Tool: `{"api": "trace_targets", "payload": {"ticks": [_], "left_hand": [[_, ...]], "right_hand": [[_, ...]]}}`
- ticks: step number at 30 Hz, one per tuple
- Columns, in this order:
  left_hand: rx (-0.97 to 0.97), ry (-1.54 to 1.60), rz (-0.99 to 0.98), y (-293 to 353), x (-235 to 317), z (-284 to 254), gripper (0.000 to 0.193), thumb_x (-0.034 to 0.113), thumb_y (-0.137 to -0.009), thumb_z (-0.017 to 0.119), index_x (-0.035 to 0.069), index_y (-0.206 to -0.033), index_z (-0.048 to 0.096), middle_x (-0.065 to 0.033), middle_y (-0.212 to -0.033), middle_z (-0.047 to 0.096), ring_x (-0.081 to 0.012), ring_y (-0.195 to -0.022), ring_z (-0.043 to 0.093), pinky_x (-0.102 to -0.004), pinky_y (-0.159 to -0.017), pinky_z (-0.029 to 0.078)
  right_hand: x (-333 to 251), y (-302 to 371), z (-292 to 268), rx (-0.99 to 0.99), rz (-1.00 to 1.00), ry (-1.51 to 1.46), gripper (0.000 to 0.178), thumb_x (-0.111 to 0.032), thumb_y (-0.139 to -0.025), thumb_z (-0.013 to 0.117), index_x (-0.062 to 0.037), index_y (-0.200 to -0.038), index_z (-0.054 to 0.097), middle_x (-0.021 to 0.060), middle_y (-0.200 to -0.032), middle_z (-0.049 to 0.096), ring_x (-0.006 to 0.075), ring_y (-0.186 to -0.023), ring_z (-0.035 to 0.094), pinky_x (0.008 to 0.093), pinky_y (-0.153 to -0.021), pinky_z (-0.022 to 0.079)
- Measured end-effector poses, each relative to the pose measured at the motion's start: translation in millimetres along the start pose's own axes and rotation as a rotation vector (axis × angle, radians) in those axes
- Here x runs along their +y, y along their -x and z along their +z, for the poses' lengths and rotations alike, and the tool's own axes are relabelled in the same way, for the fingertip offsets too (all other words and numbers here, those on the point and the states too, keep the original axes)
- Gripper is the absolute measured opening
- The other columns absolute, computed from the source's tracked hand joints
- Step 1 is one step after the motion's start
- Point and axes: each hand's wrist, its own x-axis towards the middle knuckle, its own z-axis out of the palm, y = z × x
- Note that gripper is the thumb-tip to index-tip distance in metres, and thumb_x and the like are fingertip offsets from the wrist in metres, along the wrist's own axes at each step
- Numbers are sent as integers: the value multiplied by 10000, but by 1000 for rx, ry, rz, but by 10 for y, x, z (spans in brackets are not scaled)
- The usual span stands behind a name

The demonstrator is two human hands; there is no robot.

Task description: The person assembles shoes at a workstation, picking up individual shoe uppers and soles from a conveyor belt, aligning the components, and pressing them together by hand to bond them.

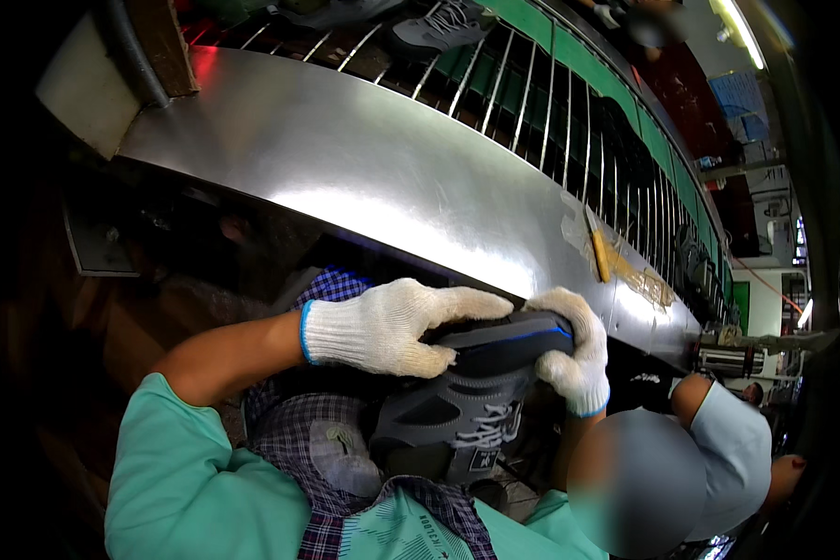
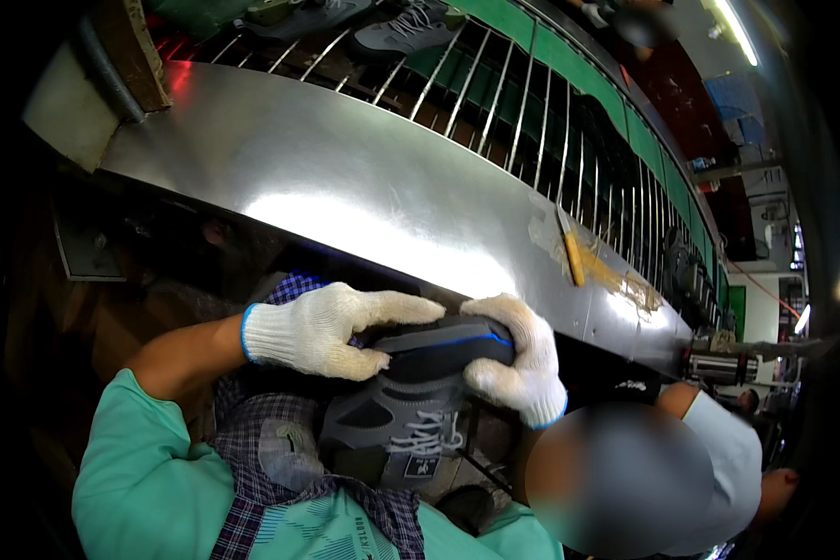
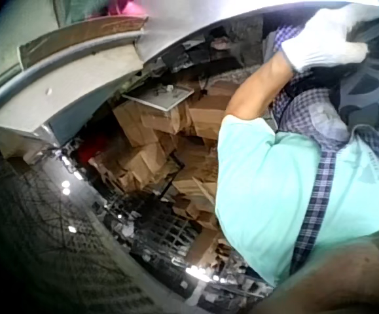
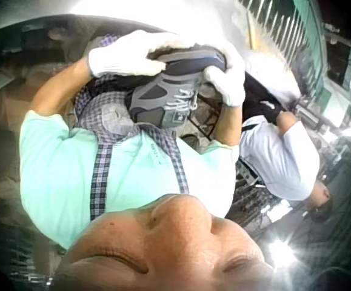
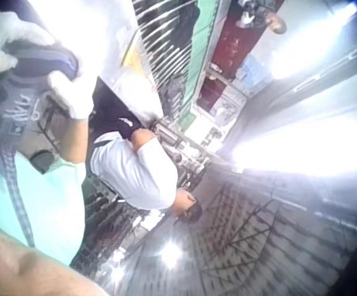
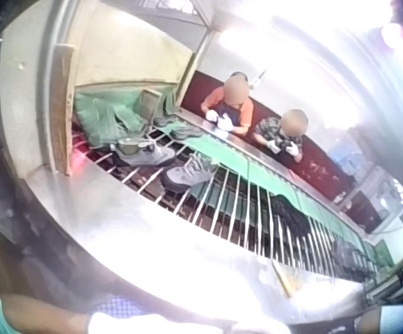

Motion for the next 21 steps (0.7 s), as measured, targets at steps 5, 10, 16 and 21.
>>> {"api": "trace_targets", "payload": {"ticks": [5,10,16,21], "left_hand": [[33,-256,-119,29,184,126,745,59,-876,664,8,-1596,482,-297,-1366,697,-369,-983,798,-383,-901,658],[183,-353,50,261,119,403,1069,96,-775,700,-136,-1669,161,-510,-1491,462,-460,-969,786,-429,-877,665],[120,-460,-167,-123,486,165,928,556,-850,876,-78,-1419,508,-316,-1149,724,-393,-907,805,-425,-789,673],[242,-612,-94,-72,590,157,892,563,-821,899,-22,-1416,583,-258,-1054,775,-389,-911,809,-442,-809,661]], "right_hand": [[91,40,-22,-6,41,-74,880,-682,-768,870,45,-1239,714,157,-1104,730,282,-1016,726,401,-916,569],[91,1,56,34,68,-55,984,-695,-763,887,44,-1370,654,159,-1203,711,274,-1084,710,427,-981,568],[-222,-291,72,-102,-319,3,716,-456,-828,918,-17,-1346,693,142,-1112,701,276,-965,704,401,-860,573],[-223,-343,236,-37,-562,-99,422,-219,-899,855,-11,-1246,732,163,-1164,710,292,-1076,686,410,-932,566]]}}
